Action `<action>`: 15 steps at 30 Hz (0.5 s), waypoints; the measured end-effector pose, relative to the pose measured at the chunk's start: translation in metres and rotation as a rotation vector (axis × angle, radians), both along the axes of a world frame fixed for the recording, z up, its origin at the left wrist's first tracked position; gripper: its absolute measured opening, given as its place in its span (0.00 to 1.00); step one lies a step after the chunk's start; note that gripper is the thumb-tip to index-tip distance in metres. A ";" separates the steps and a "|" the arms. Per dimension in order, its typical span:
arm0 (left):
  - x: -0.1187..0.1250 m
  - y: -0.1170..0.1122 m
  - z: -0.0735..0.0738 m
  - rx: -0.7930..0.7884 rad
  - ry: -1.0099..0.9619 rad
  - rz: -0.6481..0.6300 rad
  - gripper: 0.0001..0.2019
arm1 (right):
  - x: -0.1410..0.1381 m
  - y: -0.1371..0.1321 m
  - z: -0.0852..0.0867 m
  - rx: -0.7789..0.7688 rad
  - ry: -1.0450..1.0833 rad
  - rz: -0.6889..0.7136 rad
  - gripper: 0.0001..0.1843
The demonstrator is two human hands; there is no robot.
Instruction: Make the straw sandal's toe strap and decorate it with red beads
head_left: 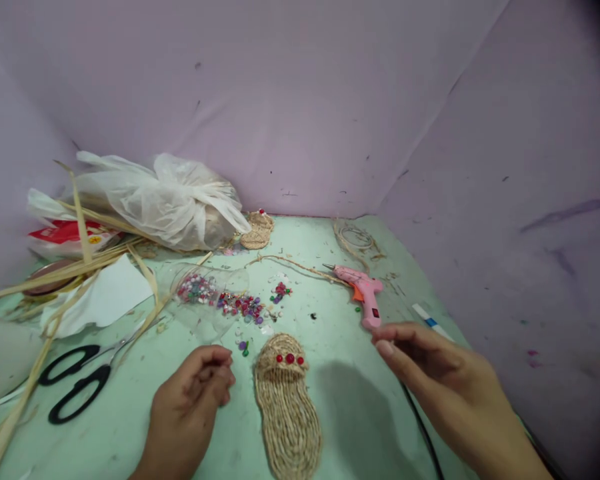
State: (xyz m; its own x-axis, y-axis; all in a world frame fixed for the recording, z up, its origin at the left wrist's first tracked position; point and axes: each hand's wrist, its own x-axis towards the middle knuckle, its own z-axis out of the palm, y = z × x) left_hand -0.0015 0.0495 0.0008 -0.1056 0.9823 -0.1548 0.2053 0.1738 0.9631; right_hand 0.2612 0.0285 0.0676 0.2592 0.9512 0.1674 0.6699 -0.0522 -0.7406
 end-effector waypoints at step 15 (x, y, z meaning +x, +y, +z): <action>-0.013 0.003 -0.006 0.192 0.165 0.104 0.08 | 0.030 0.069 -0.004 -0.422 -0.552 -0.042 0.10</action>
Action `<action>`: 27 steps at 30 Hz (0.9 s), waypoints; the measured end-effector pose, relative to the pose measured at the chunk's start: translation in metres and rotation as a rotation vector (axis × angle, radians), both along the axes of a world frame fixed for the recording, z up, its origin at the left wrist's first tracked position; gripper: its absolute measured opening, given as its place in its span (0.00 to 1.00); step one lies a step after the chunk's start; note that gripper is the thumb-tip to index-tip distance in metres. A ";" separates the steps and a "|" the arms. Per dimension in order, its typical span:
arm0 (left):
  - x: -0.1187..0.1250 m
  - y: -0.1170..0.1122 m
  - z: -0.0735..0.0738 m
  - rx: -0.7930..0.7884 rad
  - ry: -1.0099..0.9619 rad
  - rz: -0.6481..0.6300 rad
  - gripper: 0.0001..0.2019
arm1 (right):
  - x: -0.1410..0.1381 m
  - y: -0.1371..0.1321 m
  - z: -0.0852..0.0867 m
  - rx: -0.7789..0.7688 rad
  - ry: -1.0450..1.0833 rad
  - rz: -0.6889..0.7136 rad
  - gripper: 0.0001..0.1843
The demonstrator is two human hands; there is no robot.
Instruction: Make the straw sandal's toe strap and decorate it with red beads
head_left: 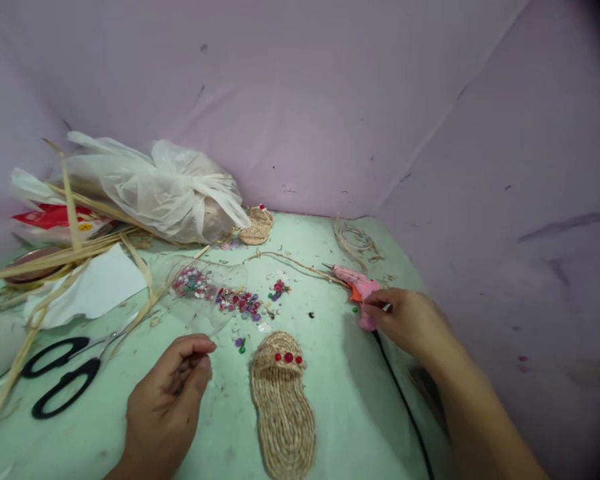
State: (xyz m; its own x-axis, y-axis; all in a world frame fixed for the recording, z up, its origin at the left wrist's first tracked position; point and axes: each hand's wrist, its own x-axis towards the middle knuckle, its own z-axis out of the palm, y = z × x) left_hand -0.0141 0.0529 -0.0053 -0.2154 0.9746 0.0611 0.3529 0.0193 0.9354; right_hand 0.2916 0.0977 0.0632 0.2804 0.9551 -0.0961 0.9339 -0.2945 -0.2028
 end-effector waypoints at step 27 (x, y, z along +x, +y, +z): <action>0.003 0.005 0.004 0.201 0.158 -0.192 0.06 | -0.078 -0.031 -0.019 -0.141 0.301 0.480 0.27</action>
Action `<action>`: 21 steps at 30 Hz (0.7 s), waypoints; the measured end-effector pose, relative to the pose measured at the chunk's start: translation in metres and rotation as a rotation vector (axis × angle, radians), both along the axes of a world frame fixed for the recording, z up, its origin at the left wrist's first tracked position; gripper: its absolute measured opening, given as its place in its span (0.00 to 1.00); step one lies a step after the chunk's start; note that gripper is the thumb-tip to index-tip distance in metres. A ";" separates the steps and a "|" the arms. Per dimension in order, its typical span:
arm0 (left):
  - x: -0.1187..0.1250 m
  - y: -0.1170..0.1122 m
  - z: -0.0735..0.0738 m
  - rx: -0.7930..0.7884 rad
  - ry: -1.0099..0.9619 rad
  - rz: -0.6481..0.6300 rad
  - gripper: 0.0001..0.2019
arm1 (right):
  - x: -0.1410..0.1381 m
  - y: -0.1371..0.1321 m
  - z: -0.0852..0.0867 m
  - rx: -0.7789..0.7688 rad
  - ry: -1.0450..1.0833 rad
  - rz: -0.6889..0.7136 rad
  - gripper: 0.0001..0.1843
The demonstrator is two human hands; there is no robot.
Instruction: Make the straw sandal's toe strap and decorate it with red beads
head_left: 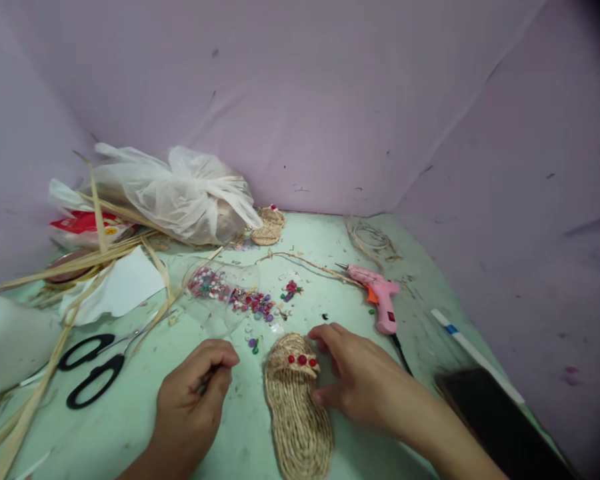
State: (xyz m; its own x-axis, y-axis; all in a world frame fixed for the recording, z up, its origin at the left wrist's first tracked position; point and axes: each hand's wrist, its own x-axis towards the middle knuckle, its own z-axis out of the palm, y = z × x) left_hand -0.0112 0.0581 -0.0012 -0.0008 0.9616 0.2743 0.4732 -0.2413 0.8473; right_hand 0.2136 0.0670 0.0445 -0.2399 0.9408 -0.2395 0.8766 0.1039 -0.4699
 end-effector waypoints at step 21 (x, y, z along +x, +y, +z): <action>0.014 -0.023 -0.016 0.409 0.449 -0.353 0.15 | 0.013 0.006 0.010 -0.034 0.040 -0.029 0.15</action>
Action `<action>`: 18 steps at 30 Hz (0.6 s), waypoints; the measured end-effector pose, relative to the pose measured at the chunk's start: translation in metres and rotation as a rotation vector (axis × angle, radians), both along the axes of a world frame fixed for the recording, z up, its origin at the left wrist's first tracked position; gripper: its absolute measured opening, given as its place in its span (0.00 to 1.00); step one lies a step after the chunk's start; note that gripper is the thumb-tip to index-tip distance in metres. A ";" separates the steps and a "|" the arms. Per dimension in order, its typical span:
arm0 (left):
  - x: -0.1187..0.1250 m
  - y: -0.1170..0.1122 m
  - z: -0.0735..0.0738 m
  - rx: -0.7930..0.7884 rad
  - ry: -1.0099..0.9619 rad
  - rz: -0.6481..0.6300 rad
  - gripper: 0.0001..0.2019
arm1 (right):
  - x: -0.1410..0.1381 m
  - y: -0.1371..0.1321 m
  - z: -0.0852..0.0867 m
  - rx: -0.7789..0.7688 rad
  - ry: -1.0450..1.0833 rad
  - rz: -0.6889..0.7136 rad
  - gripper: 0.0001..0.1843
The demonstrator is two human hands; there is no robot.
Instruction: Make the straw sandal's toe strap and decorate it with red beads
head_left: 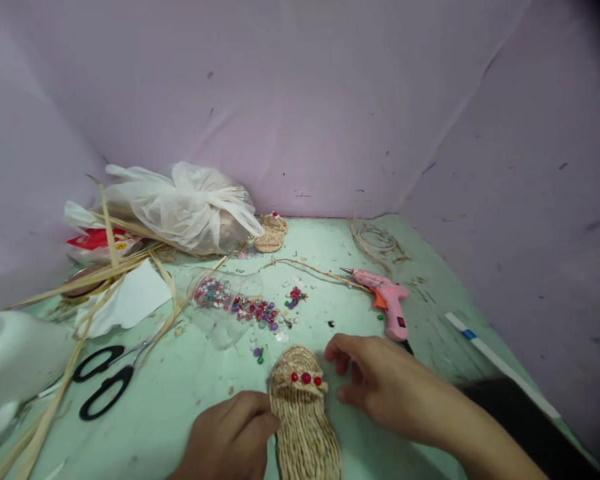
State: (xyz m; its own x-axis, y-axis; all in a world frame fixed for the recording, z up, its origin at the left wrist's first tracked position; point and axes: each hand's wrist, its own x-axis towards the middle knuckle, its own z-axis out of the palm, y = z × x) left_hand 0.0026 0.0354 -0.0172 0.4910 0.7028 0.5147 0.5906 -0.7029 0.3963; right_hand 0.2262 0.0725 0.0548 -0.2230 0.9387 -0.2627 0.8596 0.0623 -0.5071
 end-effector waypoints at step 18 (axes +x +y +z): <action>-0.006 0.005 0.021 -0.340 -0.406 -0.026 0.09 | -0.024 0.061 -0.011 0.283 0.005 0.105 0.09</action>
State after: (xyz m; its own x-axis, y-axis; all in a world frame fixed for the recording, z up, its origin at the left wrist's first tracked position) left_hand -0.0036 0.0408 0.0034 0.3192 0.8532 0.4125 0.3258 -0.5075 0.7977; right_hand 0.2025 0.1339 0.0438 -0.3239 0.9461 0.0070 0.8384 0.2904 -0.4613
